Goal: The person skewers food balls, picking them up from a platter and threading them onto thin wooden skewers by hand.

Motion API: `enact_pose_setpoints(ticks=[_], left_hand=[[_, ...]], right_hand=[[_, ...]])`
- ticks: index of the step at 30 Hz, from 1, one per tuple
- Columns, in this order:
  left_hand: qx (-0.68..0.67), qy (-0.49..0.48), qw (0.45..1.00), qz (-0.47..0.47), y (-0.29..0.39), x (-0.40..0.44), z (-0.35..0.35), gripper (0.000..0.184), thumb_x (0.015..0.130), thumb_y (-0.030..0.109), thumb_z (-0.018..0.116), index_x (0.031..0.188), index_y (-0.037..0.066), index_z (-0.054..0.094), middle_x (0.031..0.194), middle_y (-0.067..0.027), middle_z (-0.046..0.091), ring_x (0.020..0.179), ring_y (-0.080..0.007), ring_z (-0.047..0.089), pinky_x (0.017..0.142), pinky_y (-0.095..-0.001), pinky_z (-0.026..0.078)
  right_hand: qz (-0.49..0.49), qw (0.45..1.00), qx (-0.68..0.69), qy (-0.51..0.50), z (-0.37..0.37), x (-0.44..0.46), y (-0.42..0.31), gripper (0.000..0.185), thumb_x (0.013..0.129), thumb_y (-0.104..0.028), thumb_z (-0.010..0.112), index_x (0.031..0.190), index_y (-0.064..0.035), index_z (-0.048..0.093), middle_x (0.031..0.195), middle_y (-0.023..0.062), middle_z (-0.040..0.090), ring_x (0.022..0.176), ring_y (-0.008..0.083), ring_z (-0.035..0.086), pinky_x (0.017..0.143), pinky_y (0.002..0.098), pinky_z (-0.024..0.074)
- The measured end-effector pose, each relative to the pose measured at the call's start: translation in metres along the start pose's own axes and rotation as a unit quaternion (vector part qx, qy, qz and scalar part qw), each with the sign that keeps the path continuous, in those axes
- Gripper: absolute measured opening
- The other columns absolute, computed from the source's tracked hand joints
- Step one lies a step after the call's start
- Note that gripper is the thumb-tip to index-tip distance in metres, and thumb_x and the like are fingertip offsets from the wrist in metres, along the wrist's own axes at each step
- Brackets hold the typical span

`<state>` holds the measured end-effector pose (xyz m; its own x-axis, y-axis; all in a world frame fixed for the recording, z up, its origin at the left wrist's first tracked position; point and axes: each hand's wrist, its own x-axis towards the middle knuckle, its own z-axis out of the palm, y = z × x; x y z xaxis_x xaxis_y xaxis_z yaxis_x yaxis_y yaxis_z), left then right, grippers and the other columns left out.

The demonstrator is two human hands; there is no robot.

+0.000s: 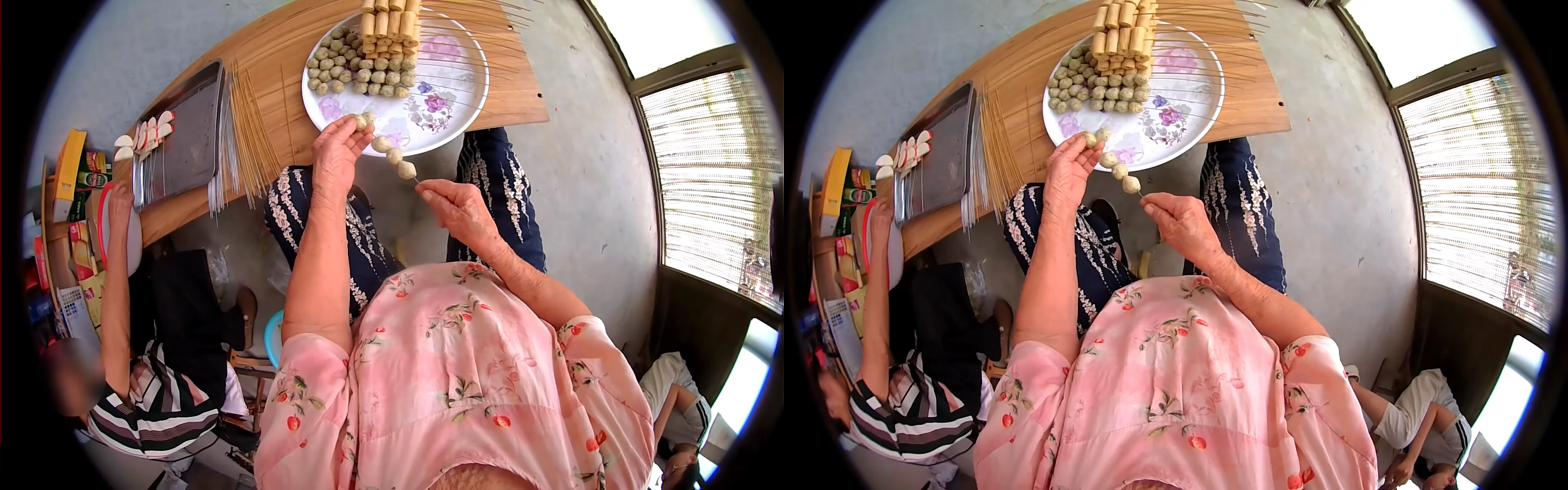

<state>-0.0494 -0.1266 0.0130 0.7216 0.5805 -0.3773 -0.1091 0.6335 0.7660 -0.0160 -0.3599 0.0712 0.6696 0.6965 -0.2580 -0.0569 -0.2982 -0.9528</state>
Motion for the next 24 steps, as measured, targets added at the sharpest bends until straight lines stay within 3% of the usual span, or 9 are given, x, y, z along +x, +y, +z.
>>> enact_pose_setpoints(ticks=[13,16,24], left_hand=[[0.017,-0.011,1.0,-0.012,0.003,-0.005,0.004,0.021,0.088,0.007,0.056,0.104,-0.006,0.054,0.095,-0.0143,0.062,0.087,-0.0257,0.064,0.074,-0.0308,0.054],[0.026,-0.015,0.999,-0.014,0.005,-0.008,0.008,0.022,0.086,0.006,0.056,0.104,-0.005,0.054,0.092,-0.0133,0.061,0.081,-0.0241,0.064,0.072,-0.031,0.054],[0.063,-0.073,0.995,-0.036,0.005,-0.011,0.01,0.024,0.087,0.011,0.056,0.107,-0.001,0.055,0.096,-0.0107,0.062,0.087,-0.0204,0.063,0.077,-0.0311,0.052]], right_hand=[[0.004,1.0,0.001,-0.001,0.002,0.001,0.001,0.018,0.088,-0.012,0.058,0.099,0.0012,0.063,0.06,0.0037,0.054,0.048,0.0076,0.045,0.047,0.0248,0.0415],[0.004,1.0,-0.004,-0.003,0.001,0.002,0.0,0.018,0.088,-0.013,0.058,0.099,0.0012,0.063,0.06,0.0036,0.054,0.048,0.0075,0.045,0.047,0.0248,0.0413],[0.008,1.0,0.016,0.011,0.005,0.007,-0.007,0.019,0.088,-0.014,0.058,0.099,0.0014,0.063,0.058,0.005,0.054,0.046,0.0085,0.045,0.047,0.0251,0.0418]])
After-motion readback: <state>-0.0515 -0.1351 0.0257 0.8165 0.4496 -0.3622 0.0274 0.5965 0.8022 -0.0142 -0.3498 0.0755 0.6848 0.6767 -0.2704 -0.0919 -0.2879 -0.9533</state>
